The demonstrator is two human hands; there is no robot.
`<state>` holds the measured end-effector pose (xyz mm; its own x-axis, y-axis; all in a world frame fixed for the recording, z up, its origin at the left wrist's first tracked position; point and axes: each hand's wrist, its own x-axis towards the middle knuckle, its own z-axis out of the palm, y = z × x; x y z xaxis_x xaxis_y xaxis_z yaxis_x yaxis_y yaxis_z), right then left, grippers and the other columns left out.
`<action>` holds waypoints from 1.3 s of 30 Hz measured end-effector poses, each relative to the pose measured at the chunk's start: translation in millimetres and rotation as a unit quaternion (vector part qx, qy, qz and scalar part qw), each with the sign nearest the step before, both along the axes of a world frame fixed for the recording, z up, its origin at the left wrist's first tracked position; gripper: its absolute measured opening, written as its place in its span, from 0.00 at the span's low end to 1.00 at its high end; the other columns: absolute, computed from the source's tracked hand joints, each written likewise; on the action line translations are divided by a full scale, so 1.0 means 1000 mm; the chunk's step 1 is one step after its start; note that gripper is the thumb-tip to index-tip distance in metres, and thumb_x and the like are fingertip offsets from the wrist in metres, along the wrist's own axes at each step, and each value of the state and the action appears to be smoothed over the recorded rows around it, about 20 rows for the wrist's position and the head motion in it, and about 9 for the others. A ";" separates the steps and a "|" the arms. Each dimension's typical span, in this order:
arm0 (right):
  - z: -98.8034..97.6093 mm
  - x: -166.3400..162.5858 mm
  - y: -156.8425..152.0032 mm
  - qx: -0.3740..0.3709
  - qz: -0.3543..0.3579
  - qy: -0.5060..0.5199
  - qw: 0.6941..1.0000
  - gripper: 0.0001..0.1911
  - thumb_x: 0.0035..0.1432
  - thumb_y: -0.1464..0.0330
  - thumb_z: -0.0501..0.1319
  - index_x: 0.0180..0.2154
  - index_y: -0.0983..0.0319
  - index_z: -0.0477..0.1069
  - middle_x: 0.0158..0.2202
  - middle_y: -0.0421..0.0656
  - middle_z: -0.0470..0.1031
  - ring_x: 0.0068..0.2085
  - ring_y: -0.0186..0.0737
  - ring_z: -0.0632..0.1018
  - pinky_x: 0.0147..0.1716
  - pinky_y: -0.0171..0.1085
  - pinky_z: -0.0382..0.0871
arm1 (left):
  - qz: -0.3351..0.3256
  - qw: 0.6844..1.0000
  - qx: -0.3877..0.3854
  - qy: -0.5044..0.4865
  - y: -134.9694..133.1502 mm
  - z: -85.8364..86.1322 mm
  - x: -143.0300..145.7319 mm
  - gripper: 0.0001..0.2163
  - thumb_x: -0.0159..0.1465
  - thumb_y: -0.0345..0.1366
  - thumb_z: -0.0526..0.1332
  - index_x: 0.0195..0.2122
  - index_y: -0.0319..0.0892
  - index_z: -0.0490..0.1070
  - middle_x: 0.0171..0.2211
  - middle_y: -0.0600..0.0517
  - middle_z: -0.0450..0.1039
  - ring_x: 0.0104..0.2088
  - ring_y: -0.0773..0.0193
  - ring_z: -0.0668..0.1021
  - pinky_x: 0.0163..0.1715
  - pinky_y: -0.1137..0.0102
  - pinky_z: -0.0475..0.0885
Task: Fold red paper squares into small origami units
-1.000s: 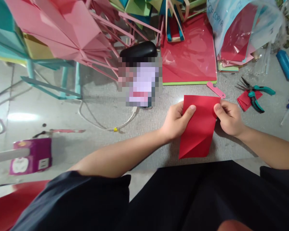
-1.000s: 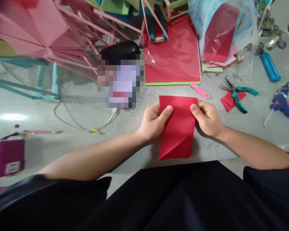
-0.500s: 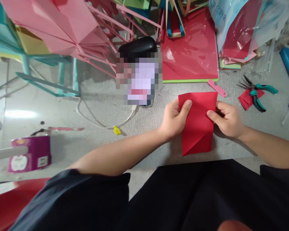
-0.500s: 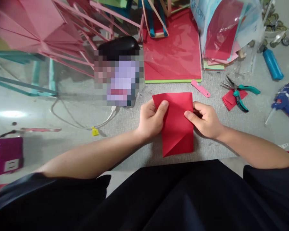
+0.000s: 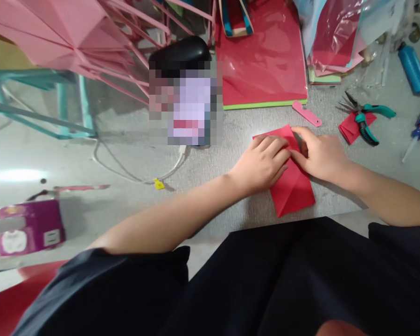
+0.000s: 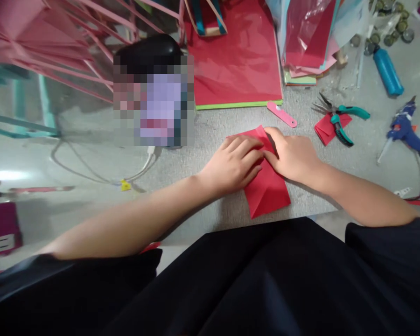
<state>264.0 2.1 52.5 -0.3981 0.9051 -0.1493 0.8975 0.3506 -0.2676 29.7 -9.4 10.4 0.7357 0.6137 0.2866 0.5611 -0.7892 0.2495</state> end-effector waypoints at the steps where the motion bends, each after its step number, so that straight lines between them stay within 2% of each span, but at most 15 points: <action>1: -0.001 0.000 0.000 0.019 0.007 -0.006 1.000 0.30 0.77 0.57 0.60 0.72 0.63 0.72 0.45 0.52 0.88 0.42 0.58 0.85 0.38 0.48 0.72 | -0.008 1.000 -0.007 0.007 0.002 0.000 0.000 0.15 0.83 0.39 0.54 0.59 0.39 0.78 0.62 0.35 0.82 0.62 0.41 0.82 0.62 0.47 0.78; 4: -0.003 0.003 0.003 0.071 0.047 -0.012 0.996 0.31 0.79 0.55 0.58 0.75 0.63 0.67 0.65 0.61 0.80 0.62 0.69 0.82 0.55 0.58 0.79 | -0.005 0.999 -0.039 0.007 0.007 -0.002 -0.001 0.18 0.82 0.44 0.56 0.63 0.39 0.76 0.67 0.32 0.78 0.64 0.35 0.80 0.63 0.41 0.76; 7: -0.005 0.006 0.005 0.075 0.088 -0.031 0.993 0.35 0.83 0.54 0.51 0.81 0.62 0.58 0.79 0.63 0.66 0.78 0.76 0.68 0.70 0.72 0.70 | -0.007 0.998 -0.061 -0.013 0.008 -0.006 0.000 0.28 0.77 0.58 0.62 0.65 0.38 0.75 0.70 0.29 0.75 0.66 0.28 0.77 0.65 0.35 0.72; 10: -0.009 0.009 0.004 0.060 0.109 -0.051 0.991 0.37 0.84 0.55 0.47 0.84 0.61 0.52 0.86 0.60 0.56 0.85 0.76 0.56 0.75 0.76 0.62 | -0.008 0.997 -0.073 -0.030 0.007 -0.008 0.002 0.36 0.71 0.65 0.67 0.65 0.37 0.74 0.72 0.28 0.71 0.69 0.23 0.74 0.69 0.33 0.68; 14: -0.016 0.016 -0.004 0.034 0.120 -0.056 0.991 0.42 0.83 0.52 0.49 0.87 0.60 0.45 0.89 0.57 0.47 0.87 0.78 0.50 0.76 0.78 0.58 | -0.002 0.995 -0.091 -0.031 0.005 -0.006 0.005 0.41 0.68 0.67 0.69 0.68 0.37 0.72 0.74 0.28 0.69 0.72 0.21 0.73 0.74 0.31 0.63; 19: -0.021 0.025 -0.020 0.005 0.112 -0.021 0.994 0.49 0.81 0.49 0.52 0.88 0.59 0.34 0.90 0.55 0.41 0.88 0.78 0.46 0.80 0.81 0.46 | -0.007 0.992 -0.121 -0.019 0.006 0.000 0.008 0.43 0.66 0.61 0.73 0.74 0.40 0.69 0.81 0.31 0.62 0.80 0.23 0.65 0.81 0.34 0.54; 24: -0.020 0.027 -0.034 -0.022 0.119 -0.035 0.992 0.51 0.80 0.49 0.53 0.88 0.63 0.33 0.90 0.58 0.34 0.88 0.78 0.41 0.81 0.81 0.40 | -0.025 0.990 -0.137 -0.007 0.009 -0.001 0.008 0.46 0.67 0.60 0.70 0.80 0.40 0.63 0.86 0.33 0.53 0.85 0.25 0.57 0.84 0.34 0.46; 27: -0.017 0.030 -0.043 -0.034 0.125 -0.043 0.991 0.51 0.81 0.48 0.51 0.88 0.67 0.34 0.90 0.60 0.35 0.88 0.77 0.39 0.82 0.81 0.38 | -0.038 0.991 -0.130 -0.011 0.011 -0.005 0.007 0.49 0.67 0.63 0.69 0.81 0.38 0.62 0.87 0.32 0.50 0.86 0.23 0.55 0.84 0.34 0.45; 31: -0.014 0.040 -0.063 -0.034 0.132 -0.041 0.990 0.49 0.82 0.46 0.48 0.87 0.68 0.38 0.89 0.62 0.38 0.89 0.75 0.42 0.82 0.80 0.39 | -0.047 0.989 -0.139 -0.014 0.013 -0.005 0.007 0.52 0.65 0.66 0.71 0.82 0.39 0.61 0.88 0.32 0.47 0.86 0.22 0.54 0.84 0.32 0.44; 35: -0.012 0.052 -0.088 -0.027 0.154 -0.032 0.987 0.45 0.84 0.47 0.45 0.88 0.64 0.41 0.89 0.59 0.43 0.88 0.72 0.48 0.82 0.80 0.44 | -0.045 0.986 -0.160 0.013 0.013 0.002 0.007 0.52 0.64 0.65 0.72 0.84 0.46 0.61 0.89 0.39 0.44 0.87 0.22 0.51 0.83 0.31 0.41; 39: -0.012 0.065 -0.114 -0.005 0.177 -0.022 0.984 0.44 0.85 0.46 0.46 0.88 0.59 0.40 0.88 0.56 0.49 0.88 0.66 0.53 0.83 0.74 0.50 | -0.044 0.985 -0.159 0.043 0.012 0.009 0.007 0.52 0.66 0.65 0.70 0.86 0.47 0.58 0.90 0.39 0.41 0.87 0.24 0.49 0.84 0.33 0.39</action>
<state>329.3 -111.8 40.7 -0.6806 0.7097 -0.1819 0.7309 0.6405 -0.2356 36.3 2.4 18.9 0.8036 0.5946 0.0235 0.5238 -0.7255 0.4465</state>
